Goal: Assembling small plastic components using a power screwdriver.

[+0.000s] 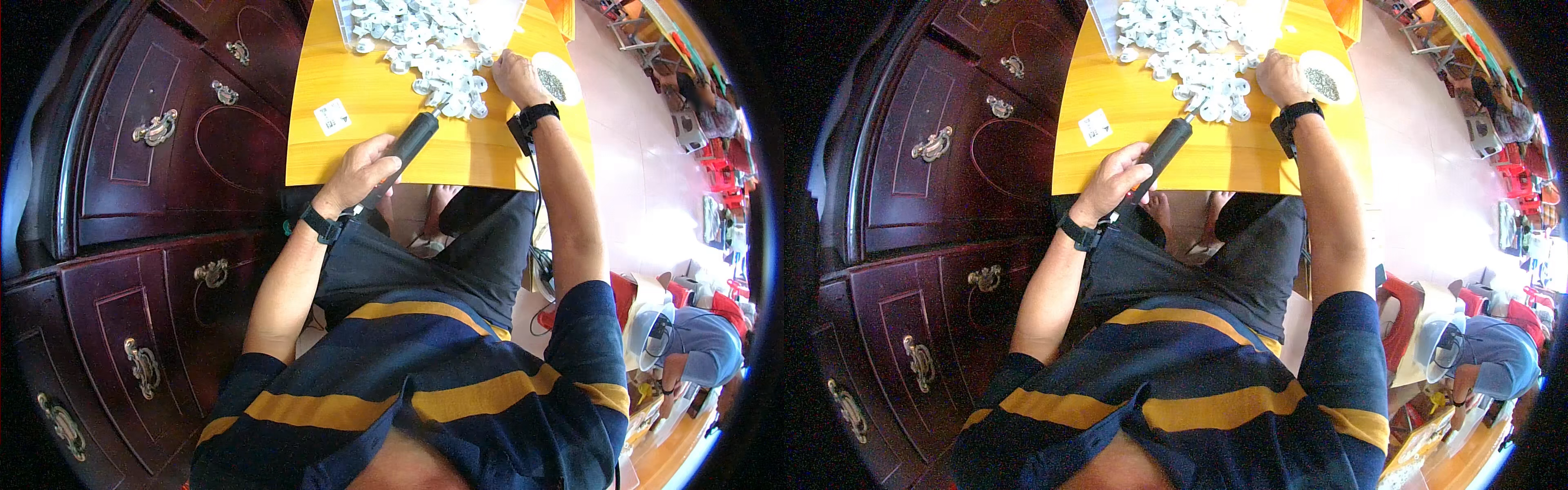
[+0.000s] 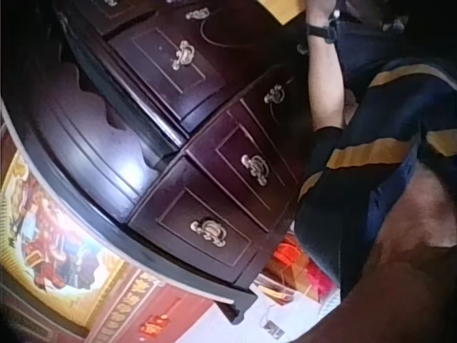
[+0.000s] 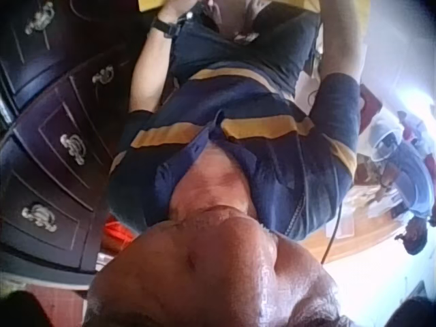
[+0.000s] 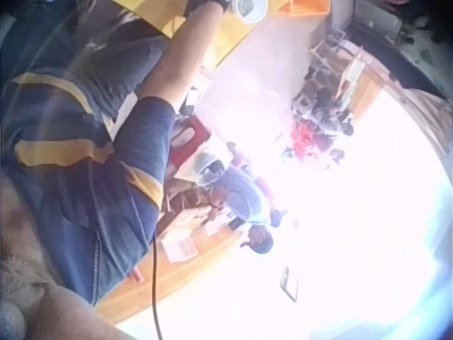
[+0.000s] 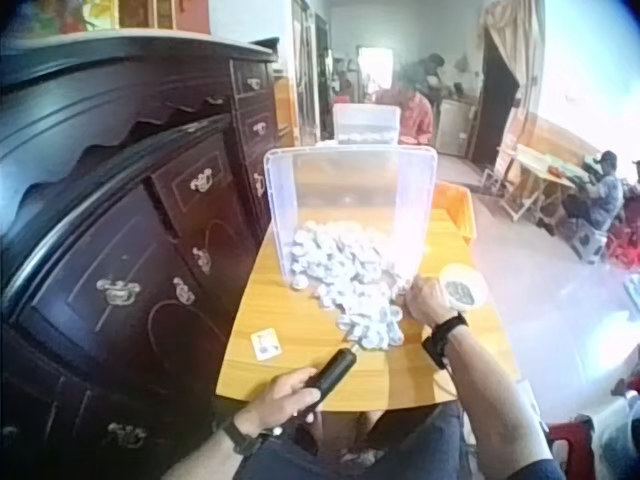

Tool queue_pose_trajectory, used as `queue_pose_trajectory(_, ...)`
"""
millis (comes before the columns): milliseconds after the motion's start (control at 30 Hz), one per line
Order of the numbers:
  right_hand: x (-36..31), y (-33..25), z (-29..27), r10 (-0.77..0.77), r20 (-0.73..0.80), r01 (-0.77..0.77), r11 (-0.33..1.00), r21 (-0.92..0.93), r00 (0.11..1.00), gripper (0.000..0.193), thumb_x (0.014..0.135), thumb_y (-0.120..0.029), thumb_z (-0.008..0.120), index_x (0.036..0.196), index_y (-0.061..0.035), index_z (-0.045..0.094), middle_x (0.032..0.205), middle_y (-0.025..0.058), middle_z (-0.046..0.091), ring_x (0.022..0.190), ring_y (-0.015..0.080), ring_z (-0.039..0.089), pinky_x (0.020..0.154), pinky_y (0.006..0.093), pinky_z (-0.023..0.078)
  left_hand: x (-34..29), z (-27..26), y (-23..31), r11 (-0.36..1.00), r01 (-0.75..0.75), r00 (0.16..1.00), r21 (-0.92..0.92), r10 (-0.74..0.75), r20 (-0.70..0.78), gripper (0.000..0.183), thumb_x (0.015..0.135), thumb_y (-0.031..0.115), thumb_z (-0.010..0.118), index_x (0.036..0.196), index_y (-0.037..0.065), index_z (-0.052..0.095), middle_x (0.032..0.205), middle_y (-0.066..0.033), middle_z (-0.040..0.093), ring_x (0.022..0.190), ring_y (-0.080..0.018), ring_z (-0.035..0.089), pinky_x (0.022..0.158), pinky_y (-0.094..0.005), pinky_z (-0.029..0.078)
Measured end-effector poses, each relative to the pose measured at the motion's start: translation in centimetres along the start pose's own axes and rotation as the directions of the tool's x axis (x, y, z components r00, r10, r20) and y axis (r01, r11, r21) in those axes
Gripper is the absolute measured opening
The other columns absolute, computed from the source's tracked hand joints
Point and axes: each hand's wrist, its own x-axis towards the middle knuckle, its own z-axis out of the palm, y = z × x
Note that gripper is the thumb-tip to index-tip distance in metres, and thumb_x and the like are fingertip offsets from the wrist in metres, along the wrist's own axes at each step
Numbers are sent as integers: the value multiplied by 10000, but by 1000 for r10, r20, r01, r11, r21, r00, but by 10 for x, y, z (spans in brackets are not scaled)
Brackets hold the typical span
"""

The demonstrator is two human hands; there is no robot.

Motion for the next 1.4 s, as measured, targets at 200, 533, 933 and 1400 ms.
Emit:
queue_pose_trajectory(200, -16, 5, -13, -15, -164, 66, 949, 309, 986, 202, 879, -182, 546, 911, 6, 610, 801, 219, 669, 751, 355, 666, 711, 424, 532, 0, 1, 2, 998, -14, 1000, 65, 12, 25, 349, 937, 219, 516, 1187, -23, 523, 780, -37, 607, 590, -80, 581, 559, -221, 479)
queue_pose_trajectory(533, -102, -40, -27, 39, 172, -176, 302, 937, 984, 127, 915, -124, 649, 948, -3, 664, 776, 5, 636, 662, 72, 569, 629, 224, 491, -5, 0, 3, 997, -22, 999, 77, 18, 50, 257, 896, 194, 538, 1075, 13, 574, 749, -30, 607, 595, -98, 587, 552, -245, 485)
queue_pose_trajectory(933, -115, -49, -21, -93, 320, -312, 85, 946, 943, 59, 906, -123, 660, 943, -82, 639, 786, -41, 617, 681, 54, 564, 632, 210, 474, -5, -2, 6, 994, -3, 990, 113, -12, 138, 306, 897, 235, 537, 1115, 22, 568, 771, -23, 574, 623, -95, 571, 578, -244, 489)
queue_pose_trajectory(1400, -107, -41, -35, -233, 361, -331, 160, 930, 903, 73, 865, -98, 675, 913, -65, 631, 786, -22, 609, 691, 76, 579, 649, 220, 497, -2, -2, 7, 995, 53, 981, 86, -68, 180, 338, 899, 213, 542, 1175, 19, 560, 801, -27, 571, 640, -101, 569, 586, -247, 489)
